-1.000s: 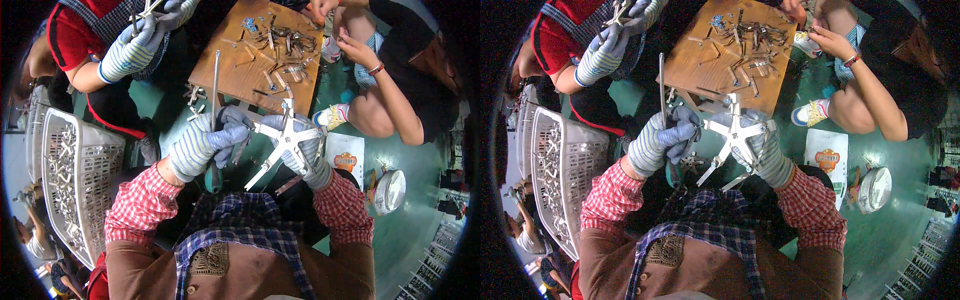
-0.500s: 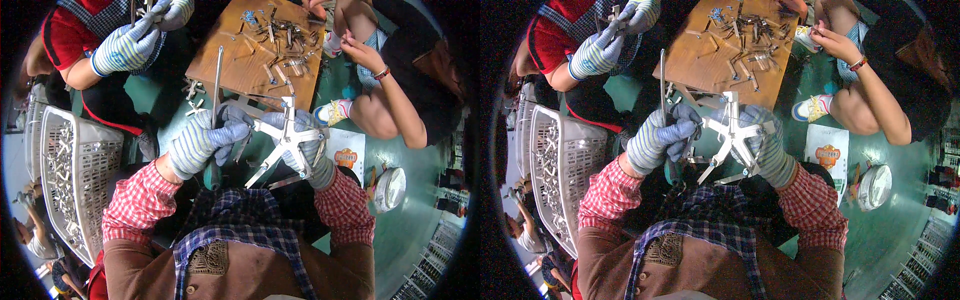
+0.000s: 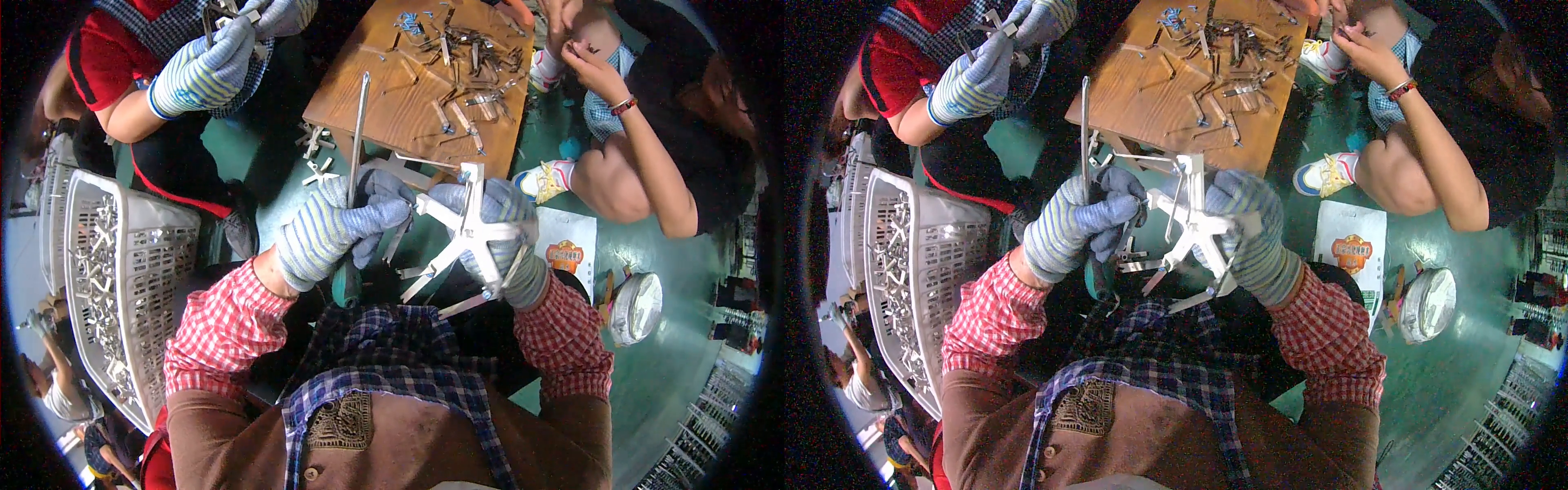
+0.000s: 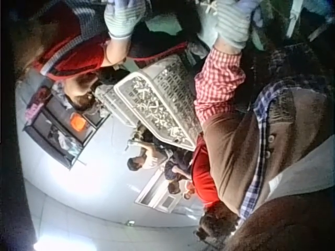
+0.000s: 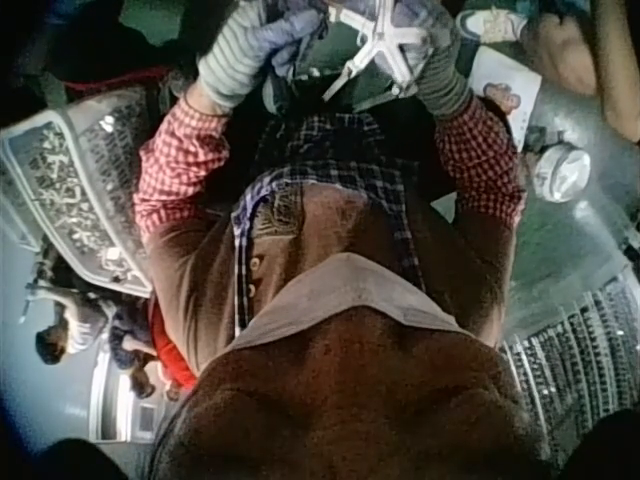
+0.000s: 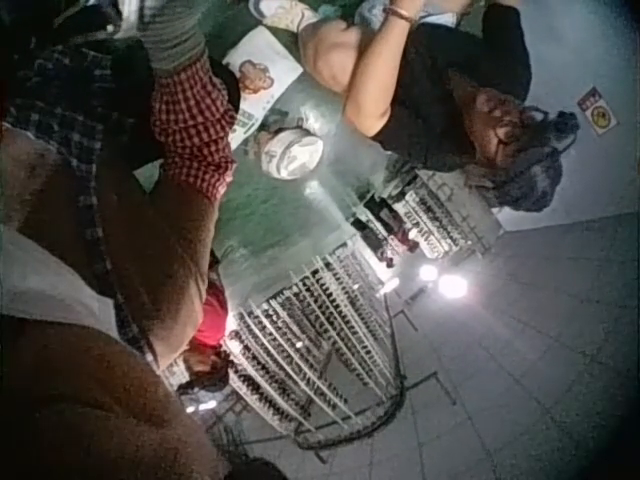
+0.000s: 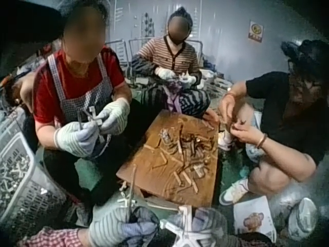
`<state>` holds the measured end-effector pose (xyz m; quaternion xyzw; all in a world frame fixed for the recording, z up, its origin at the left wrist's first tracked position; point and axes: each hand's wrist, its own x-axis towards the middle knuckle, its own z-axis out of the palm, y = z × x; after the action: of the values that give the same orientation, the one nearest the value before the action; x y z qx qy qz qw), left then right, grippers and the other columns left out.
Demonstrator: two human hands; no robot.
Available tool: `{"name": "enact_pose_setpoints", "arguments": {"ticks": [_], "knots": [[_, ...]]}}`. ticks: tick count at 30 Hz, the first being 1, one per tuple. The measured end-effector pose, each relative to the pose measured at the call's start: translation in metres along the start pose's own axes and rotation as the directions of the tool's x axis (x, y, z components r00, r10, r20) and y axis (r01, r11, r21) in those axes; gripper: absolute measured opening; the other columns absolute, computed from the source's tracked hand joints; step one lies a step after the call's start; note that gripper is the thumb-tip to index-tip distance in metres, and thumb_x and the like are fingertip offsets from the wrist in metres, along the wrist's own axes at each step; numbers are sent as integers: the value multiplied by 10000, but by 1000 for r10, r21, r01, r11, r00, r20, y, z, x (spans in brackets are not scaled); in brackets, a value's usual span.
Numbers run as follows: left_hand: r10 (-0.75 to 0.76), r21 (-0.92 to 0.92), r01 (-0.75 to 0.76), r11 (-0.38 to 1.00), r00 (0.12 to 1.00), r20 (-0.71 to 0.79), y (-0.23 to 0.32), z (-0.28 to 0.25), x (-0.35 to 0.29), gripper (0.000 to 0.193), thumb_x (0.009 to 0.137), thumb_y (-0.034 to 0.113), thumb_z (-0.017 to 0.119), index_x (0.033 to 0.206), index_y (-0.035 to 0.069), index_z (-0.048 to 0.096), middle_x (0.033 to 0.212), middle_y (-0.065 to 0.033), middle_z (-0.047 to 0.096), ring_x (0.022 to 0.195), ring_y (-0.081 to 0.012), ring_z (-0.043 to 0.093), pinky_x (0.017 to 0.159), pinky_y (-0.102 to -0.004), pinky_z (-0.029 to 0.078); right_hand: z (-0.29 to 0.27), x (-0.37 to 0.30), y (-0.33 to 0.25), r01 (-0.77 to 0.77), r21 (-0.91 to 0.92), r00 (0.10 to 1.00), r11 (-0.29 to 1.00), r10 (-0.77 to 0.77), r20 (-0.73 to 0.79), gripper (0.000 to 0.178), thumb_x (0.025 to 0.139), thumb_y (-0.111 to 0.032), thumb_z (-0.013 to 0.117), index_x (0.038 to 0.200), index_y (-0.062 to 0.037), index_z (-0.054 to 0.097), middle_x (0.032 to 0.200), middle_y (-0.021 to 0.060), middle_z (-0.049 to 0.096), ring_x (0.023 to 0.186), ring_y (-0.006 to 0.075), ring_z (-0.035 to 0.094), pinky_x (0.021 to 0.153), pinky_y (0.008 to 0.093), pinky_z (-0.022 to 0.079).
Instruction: The recorder uses a screwdriver to attach plastic frame pieces and small metal connectors to a star-shaped base component.
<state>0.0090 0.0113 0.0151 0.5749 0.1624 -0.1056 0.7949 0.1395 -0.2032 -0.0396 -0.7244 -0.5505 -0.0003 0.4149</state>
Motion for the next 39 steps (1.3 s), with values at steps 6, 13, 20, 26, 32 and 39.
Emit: {"name": "enact_pose_setpoints", "arguments": {"ticks": [6,13,20,26,32,39], "knots": [[-43,-107,48,993,998,56,-5,4,1,188,899,202,642,887,14,638,573,-8,539,455,-78,465,451,-224,352,-3,-12,-5,-8,-538,1000,843,1,-13,403,642,-362,656,974,-132,644,914,73,606,818,289,576,674,423,456],[-1,31,-2,1000,995,96,-3,-3,-1,164,877,180,683,931,28,656,633,-8,588,460,-62,474,444,-216,351,-12,-2,-29,-12,-431,1000,902,13,-1,346,629,-381,655,852,-117,645,885,80,588,808,282,564,656,431,446],[105,439,-132,889,991,85,-3,-16,1,250,779,202,780,883,43,619,681,15,578,571,-67,501,559,-231,406,5,-34,4,-359,-46,897,932,359,257,492,728,-415,677,1066,-69,588,1040,156,606,884,285,599,764,391,495],[30,489,-174,855,958,287,3,-29,10,274,751,223,810,850,40,631,718,22,589,696,-80,538,648,-258,441,27,-46,7,-841,427,538,333,595,597,630,850,-450,620,1313,-53,463,1169,198,588,856,232,629,757,332,549],[-108,344,30,939,972,209,7,-31,9,223,743,157,804,880,51,662,718,28,619,573,-31,516,486,-186,385,28,-21,-11,-720,657,667,224,487,564,490,868,-351,587,1260,-62,528,1152,137,618,907,246,636,808,333,524],[5,218,-48,975,981,192,7,-38,9,207,827,190,736,954,35,683,687,3,633,514,-36,525,472,-196,392,17,-5,-21,-174,209,943,962,101,318,318,838,-212,635,1123,-70,636,1102,105,662,940,251,655,808,364,530]]}}
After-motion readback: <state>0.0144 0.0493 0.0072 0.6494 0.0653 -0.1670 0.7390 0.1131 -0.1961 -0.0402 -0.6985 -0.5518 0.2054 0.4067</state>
